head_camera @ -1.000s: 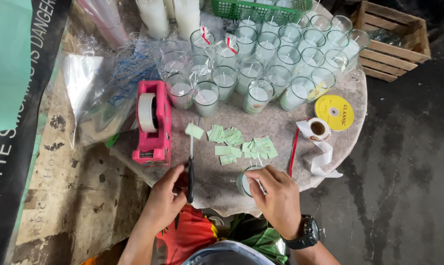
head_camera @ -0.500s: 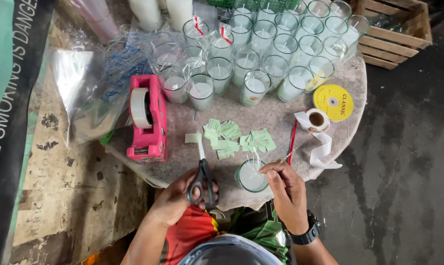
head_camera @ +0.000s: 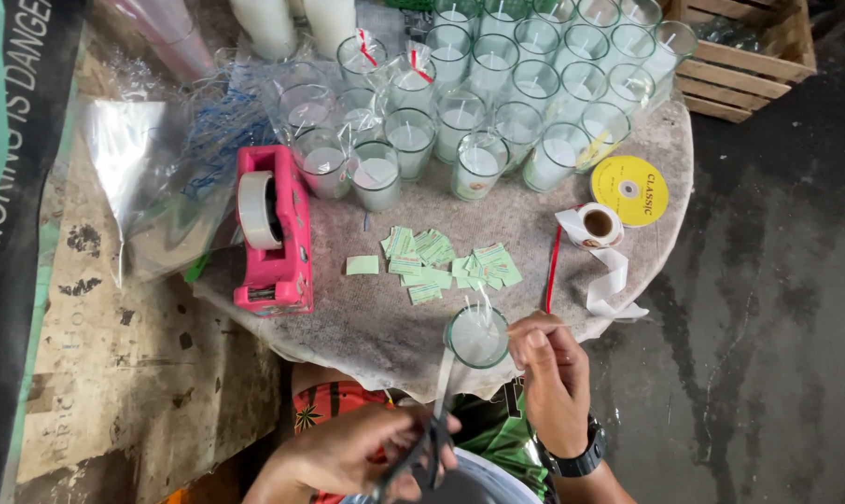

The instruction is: Attaching labels and decorative ribbons to the bottom of glass jars

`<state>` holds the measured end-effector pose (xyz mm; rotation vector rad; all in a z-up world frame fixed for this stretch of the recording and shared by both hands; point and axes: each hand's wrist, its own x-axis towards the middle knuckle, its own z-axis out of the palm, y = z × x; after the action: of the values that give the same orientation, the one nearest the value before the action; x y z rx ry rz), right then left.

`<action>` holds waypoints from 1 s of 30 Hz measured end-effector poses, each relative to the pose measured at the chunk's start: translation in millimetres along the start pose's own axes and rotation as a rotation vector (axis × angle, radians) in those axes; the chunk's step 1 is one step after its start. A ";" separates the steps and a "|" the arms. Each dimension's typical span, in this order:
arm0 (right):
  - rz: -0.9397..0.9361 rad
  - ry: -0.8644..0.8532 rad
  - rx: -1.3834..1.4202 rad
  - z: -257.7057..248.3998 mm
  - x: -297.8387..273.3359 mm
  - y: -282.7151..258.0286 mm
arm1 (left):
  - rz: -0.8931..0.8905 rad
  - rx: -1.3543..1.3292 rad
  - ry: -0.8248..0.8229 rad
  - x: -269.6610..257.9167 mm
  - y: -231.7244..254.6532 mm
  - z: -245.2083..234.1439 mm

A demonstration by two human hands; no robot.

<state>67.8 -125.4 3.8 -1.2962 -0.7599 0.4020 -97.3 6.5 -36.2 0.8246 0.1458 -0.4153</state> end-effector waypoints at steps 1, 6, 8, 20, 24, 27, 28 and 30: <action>-0.012 0.043 0.087 0.9 -1.1 3.5 | 0.031 0.299 -0.043 1.3 4.0 6.2; -0.096 0.103 0.179 -1.7 -9.0 19.6 | 0.065 0.596 -0.033 12.9 11.3 16.8; -0.136 0.105 0.259 0.1 -9.7 20.3 | 0.035 0.452 -0.024 17.8 12.6 18.4; -0.135 0.140 0.348 0.3 -7.9 19.4 | 0.291 0.389 0.027 35.6 -1.5 13.4; -0.151 0.141 0.368 -10.6 -7.3 28.0 | 0.248 0.365 0.056 30.1 0.7 12.1; -0.128 0.233 0.217 -22.0 -8.8 39.3 | 0.404 0.583 0.177 19.8 13.4 9.9; -0.188 0.155 -0.054 -20.7 -6.0 34.4 | 0.403 0.801 0.381 14.5 18.9 7.1; -0.244 0.074 -0.322 -20.8 -7.9 37.7 | 0.391 1.013 0.593 4.2 24.9 -1.9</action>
<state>82.2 -136.0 -36.2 -1.4868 -0.9343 0.0339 -83.1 21.7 -21.7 1.9269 0.3250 0.1838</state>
